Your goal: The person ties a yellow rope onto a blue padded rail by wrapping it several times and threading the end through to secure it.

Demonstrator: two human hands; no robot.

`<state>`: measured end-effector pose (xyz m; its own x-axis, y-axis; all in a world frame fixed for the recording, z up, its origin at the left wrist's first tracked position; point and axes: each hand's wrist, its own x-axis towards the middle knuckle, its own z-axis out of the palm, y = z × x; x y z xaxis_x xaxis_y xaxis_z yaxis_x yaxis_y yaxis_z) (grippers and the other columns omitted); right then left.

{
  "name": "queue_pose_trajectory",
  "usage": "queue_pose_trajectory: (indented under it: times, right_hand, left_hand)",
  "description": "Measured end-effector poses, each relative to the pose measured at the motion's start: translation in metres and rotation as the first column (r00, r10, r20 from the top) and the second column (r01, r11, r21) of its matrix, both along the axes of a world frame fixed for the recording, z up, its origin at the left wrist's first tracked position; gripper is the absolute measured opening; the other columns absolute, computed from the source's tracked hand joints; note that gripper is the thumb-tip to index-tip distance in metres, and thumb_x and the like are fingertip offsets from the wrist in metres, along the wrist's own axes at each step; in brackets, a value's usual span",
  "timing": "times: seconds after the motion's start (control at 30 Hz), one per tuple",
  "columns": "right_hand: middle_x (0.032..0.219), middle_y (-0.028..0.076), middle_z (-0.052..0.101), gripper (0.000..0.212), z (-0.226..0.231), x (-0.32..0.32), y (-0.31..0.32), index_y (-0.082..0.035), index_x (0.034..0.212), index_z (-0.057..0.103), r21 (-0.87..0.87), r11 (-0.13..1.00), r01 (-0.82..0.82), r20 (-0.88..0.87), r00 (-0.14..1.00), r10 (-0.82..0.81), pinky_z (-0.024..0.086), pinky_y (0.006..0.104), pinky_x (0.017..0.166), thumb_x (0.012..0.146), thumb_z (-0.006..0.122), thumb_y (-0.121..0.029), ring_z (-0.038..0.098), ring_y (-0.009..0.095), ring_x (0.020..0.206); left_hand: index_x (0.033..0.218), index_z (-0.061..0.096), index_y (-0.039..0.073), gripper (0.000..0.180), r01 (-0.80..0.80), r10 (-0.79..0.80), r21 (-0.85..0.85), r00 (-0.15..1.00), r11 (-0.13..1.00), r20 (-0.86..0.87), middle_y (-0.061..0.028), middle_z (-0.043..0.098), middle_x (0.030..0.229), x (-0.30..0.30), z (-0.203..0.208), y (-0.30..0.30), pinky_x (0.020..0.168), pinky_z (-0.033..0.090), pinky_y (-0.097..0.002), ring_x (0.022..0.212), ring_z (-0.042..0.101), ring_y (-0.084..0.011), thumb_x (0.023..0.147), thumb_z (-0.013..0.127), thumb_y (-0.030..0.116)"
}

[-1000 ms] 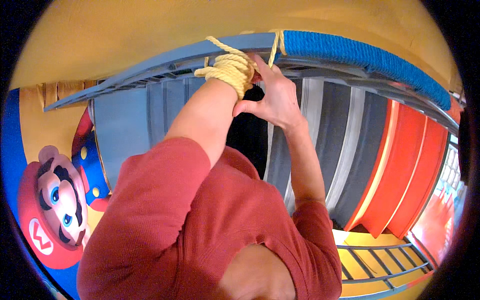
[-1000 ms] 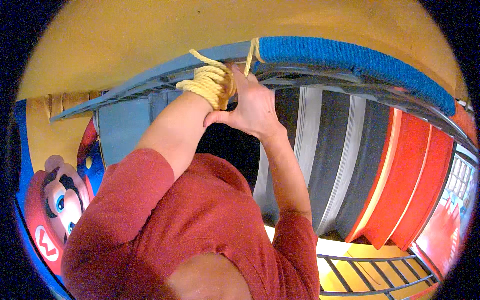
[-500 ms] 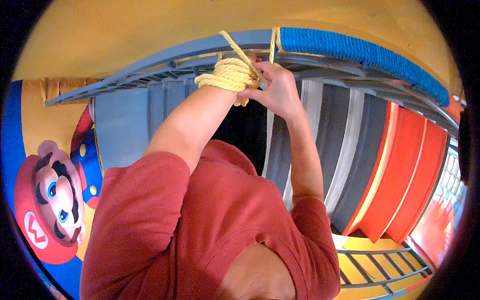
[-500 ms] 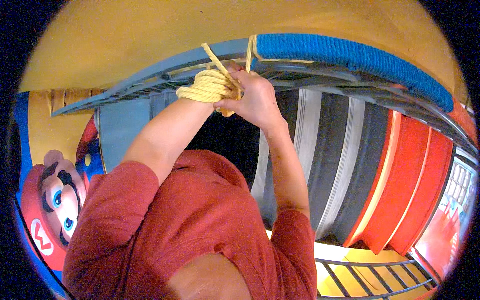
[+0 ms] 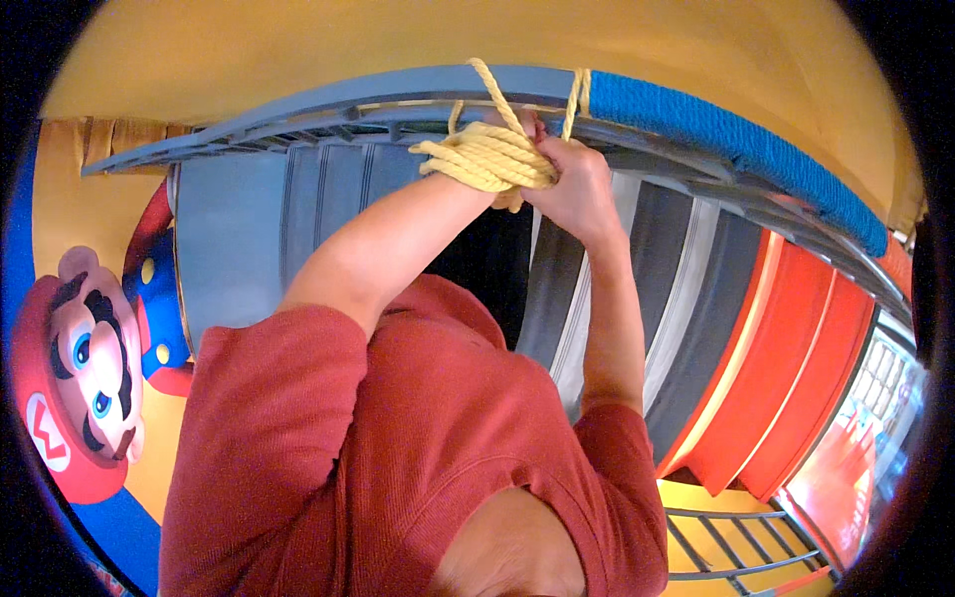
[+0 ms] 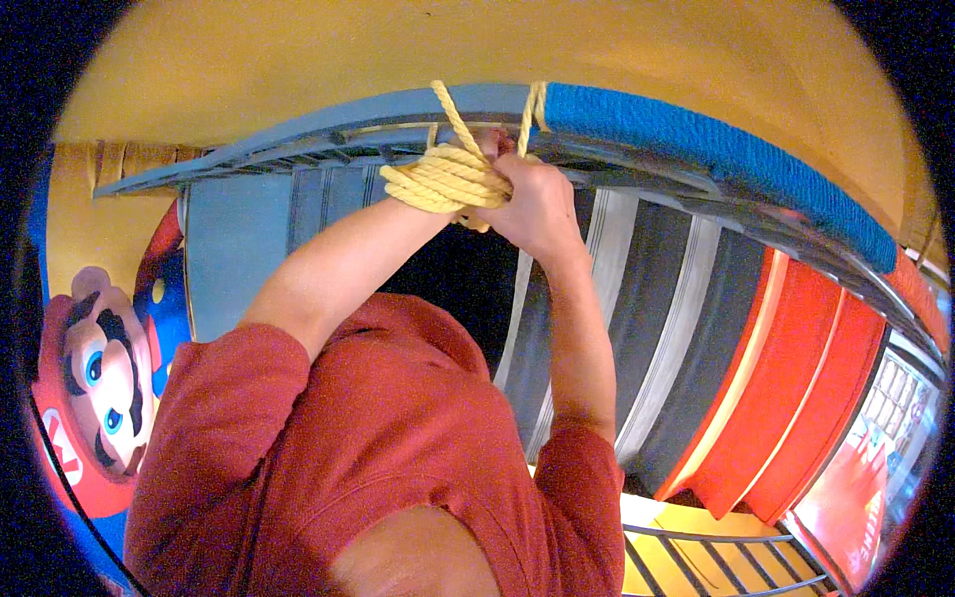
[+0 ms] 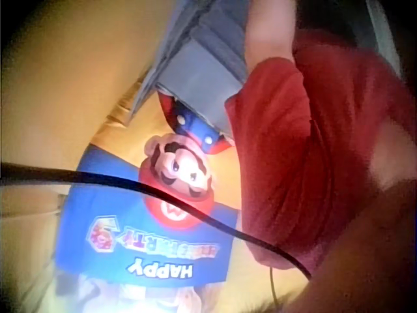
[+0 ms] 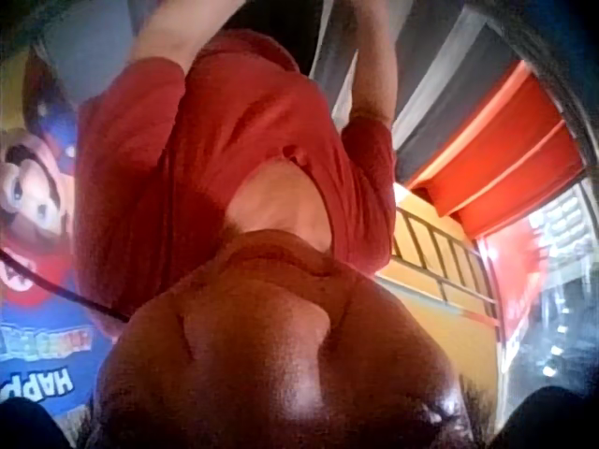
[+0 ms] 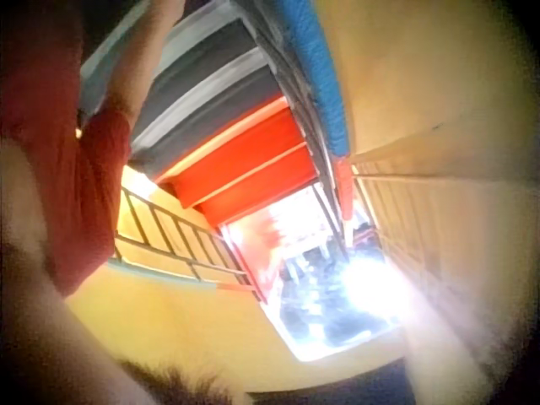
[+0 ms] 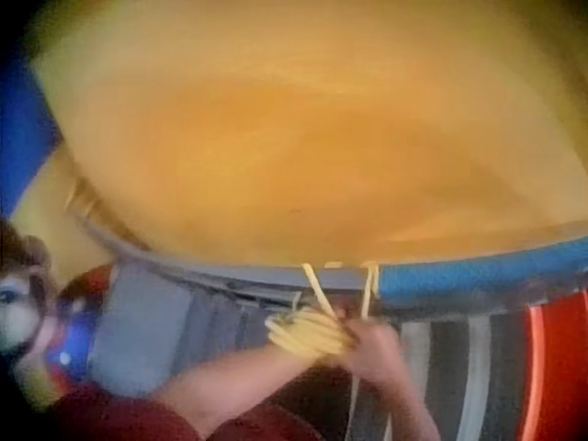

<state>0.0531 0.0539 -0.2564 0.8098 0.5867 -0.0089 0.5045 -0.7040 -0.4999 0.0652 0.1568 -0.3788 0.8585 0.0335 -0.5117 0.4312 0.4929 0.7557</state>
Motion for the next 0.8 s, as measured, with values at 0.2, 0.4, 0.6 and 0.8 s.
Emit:
queue_pose_trajectory:
  times: [0.2,0.4,0.6,0.8]
  right_hand:
    - [0.075,0.017,0.06,0.023,-0.002,-0.006,0.002,-0.003,0.079,0.062,-0.05,0.997,0.059,0.142,0.989,-0.051,0.047,0.041,0.064,0.062,0.072,-0.015,0.059,0.036,0.073]
    - [0.076,0.016,0.06,0.023,-0.005,-0.007,0.002,-0.005,0.08,0.061,-0.139,0.989,0.05,0.204,0.979,-0.021,0.048,0.0405,0.062,0.063,0.072,-0.016,0.059,0.036,0.07]
    - [0.075,0.015,0.059,0.024,0.0,-0.012,-0.002,-0.006,0.081,0.06,-0.217,0.973,0.083,0.238,0.971,-0.03,0.047,0.042,0.06,0.065,0.071,-0.019,0.059,0.035,0.069]
    - [0.076,0.015,0.059,0.026,-0.006,-0.008,0.004,-0.008,0.083,0.06,-0.195,0.977,0.09,0.264,0.964,-0.036,0.047,0.0423,0.06,0.064,0.071,-0.021,0.059,0.036,0.069]
  left_hand:
    - [0.103,0.057,0.003,0.023,0.178,-0.346,0.403,0.853,0.897,0.392,-0.0116,0.06,0.101,-0.043,-0.027,0.002,0.082,0.046,-0.0341,0.094,0.057,-0.0211,0.085,0.058,0.017]
    - [0.098,0.061,0.002,0.019,0.221,-0.43,0.502,0.833,0.836,0.349,-0.0089,0.065,0.09,-0.119,0.03,0.056,0.074,0.049,-0.0305,0.084,0.061,-0.0154,0.079,0.058,0.003]
    - [0.098,0.062,0.001,0.014,-0.146,-0.129,0.529,0.885,0.836,0.448,-0.003,0.062,0.081,-0.066,0.067,0.129,0.066,0.048,-0.0218,0.071,0.056,-0.0078,0.088,0.054,0.008]
    - [0.099,0.063,0.002,0.02,0.199,-0.665,0.827,0.703,0.526,0.253,-0.0012,0.065,0.091,0.055,0.03,0.184,0.077,0.046,-0.0232,0.084,0.059,-0.0091,0.087,0.057,0.015]
